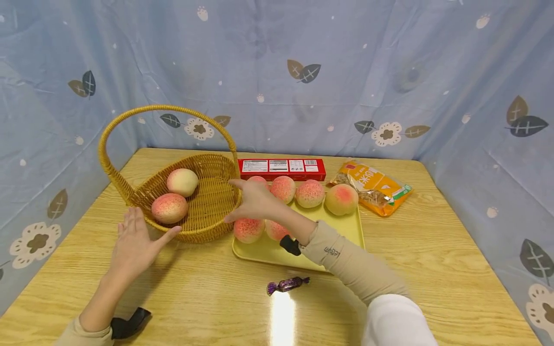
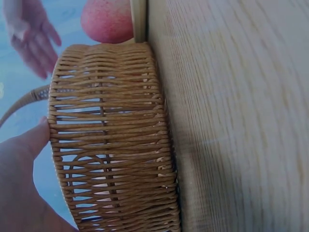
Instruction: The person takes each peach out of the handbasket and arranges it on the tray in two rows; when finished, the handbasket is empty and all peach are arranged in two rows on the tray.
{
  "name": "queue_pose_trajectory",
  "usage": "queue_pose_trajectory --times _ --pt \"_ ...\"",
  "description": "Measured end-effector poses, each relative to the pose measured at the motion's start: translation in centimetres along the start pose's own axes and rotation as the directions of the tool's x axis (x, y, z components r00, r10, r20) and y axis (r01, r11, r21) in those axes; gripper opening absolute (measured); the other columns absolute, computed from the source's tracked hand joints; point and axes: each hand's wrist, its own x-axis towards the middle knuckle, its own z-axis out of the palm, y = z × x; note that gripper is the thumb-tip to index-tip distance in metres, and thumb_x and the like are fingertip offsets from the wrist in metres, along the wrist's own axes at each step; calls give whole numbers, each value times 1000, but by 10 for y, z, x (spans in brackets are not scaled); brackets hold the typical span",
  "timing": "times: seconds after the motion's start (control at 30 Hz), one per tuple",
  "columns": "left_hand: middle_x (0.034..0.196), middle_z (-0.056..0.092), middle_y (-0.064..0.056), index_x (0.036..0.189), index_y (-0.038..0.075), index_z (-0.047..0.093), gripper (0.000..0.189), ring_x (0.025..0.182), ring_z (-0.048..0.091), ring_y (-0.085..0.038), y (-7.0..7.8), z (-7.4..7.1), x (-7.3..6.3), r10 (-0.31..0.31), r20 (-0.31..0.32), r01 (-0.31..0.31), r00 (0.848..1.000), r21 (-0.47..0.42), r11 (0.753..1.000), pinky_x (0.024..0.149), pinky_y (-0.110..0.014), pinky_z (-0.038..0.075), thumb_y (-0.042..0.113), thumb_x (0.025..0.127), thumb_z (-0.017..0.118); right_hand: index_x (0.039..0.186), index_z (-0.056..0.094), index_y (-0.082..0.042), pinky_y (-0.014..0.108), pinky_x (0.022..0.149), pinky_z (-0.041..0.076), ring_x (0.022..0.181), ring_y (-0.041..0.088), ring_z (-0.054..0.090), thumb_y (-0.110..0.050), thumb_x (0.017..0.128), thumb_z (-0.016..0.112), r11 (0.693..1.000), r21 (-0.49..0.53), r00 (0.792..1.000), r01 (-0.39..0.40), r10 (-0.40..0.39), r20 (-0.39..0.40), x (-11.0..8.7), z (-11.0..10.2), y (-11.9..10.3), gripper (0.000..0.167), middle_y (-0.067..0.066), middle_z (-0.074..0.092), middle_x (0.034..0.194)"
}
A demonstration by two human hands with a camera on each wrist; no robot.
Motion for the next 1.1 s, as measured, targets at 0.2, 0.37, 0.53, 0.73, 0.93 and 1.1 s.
queue_pose_trajectory --times 0.2,0.37,0.53,0.73,0.93,1.1 --pt "150 0 -42 145 -21 4 118 140 4 -55 1 3 3 19 -5 -19 1000 14 1000 113 -63 5 72 88 47 148 40 -5 39 107 40 135 26 43 -27 78 83 1000 1 999 -11 10 42 32 0 -23 85 10 44 149" --pt "151 -3 -41 145 -20 2 118 140 2 -55 2 3 4 17 -5 -17 1000 -6 1000 113 -63 3 72 88 48 147 43 -5 35 107 39 134 24 44 -26 79 83 1000 -13 997 -12 13 77 58 3 -38 81 9 46 147" --pt "151 -3 -40 146 -20 1 119 141 2 -54 3 1 5 16 0 -16 1000 2 1000 113 -62 3 72 87 48 143 48 -3 32 102 44 130 23 49 -26 81 81 996 -93 994 3 8 112 82 11 -55 73 10 52 142" --pt "151 -1 -41 145 -21 3 118 141 3 -54 2 0 4 27 -18 -27 999 2 1000 113 -62 3 72 87 49 144 47 -5 30 96 48 124 24 53 -20 82 79 951 -306 996 42 -17 85 111 24 -74 71 8 52 142" --pt "150 1 -42 145 -22 5 117 141 3 -54 0 0 2 27 -15 -27 1000 3 1000 113 -62 4 71 88 48 145 45 -7 29 102 43 128 21 49 -21 89 72 873 -471 987 123 -58 149 137 36 -79 64 5 50 144" --pt "150 2 -42 144 -22 5 118 141 3 -54 -1 2 -1 8 -8 -8 1000 12 1000 113 -62 5 71 88 48 144 48 -9 24 95 45 119 18 54 -15 91 68 869 -457 957 190 -61 283 150 52 -81 57 3 60 130"
